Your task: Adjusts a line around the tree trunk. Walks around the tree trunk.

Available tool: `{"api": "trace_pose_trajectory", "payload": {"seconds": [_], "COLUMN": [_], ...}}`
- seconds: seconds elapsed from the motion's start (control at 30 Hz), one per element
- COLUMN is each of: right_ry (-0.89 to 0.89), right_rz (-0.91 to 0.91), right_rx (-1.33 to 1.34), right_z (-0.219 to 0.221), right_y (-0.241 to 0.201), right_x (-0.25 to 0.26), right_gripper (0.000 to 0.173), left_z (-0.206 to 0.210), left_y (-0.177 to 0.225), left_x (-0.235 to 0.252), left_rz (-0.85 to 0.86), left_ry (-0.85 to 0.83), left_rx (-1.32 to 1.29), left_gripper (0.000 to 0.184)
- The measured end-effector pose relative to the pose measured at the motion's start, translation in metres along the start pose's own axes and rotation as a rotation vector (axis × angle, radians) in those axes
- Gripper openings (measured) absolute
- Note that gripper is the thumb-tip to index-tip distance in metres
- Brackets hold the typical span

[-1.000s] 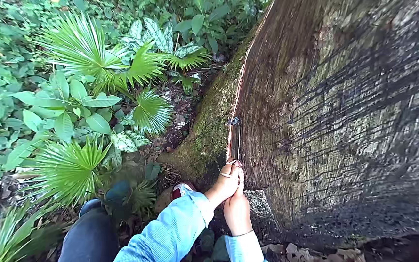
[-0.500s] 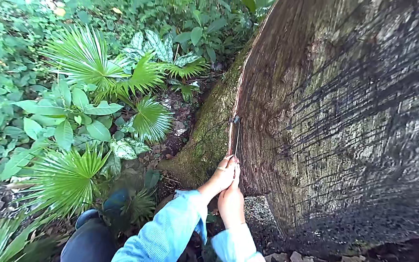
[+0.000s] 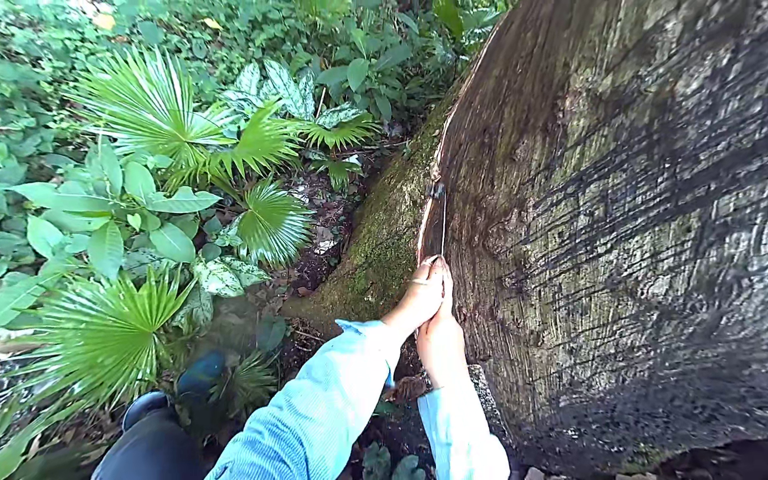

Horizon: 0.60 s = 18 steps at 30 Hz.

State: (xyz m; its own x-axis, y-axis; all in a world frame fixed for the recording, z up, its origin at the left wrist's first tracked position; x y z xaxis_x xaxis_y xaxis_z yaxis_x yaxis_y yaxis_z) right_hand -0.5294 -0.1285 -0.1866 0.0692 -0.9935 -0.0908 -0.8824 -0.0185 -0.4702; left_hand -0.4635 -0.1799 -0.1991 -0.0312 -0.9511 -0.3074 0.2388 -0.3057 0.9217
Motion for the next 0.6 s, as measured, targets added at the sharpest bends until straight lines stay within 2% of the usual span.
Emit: {"api": "trace_pose_trajectory", "payload": {"seconds": [0.17,0.27,0.47,0.6], "right_ry": [-0.031,-0.041,-0.014,-0.017], "right_rz": [-0.010,-0.028,-0.036,-0.037], "right_rx": [-0.039,-0.044,-0.062,-0.045], "right_z": [-0.015,-0.019,-0.023,-0.019], "right_y": [-0.004,0.000,-0.015,-0.009], "right_x": [0.004,0.000,0.019,0.013], "right_gripper": [0.051,0.052,0.052,0.050], "left_z": [0.006,0.011,0.004,0.002], "left_y": [0.012,0.006,0.024,0.025], "left_x": [0.001,-0.002,0.015,0.003], "left_rz": [-0.027,-0.027,-0.021,-0.037], "left_ry": [0.000,0.033,0.016,0.048], "left_rx": [-0.017,-0.026,0.141,0.223], "left_gripper": [0.041,0.043,0.048,0.049]}}
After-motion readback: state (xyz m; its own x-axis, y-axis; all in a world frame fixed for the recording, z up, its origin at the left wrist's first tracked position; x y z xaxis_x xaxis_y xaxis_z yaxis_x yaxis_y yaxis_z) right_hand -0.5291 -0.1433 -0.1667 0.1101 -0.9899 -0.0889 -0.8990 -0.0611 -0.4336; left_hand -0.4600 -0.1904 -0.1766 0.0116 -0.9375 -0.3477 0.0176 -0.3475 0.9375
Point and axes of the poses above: each hand's wrist, its own x-axis towards the middle knuckle, its own z-axis out of the palm, y = z × x, the point moved 8 cm from there along x, towards the middle knuckle, and after that the axes turned 6 degrees about -z, right-handed, at the moved point
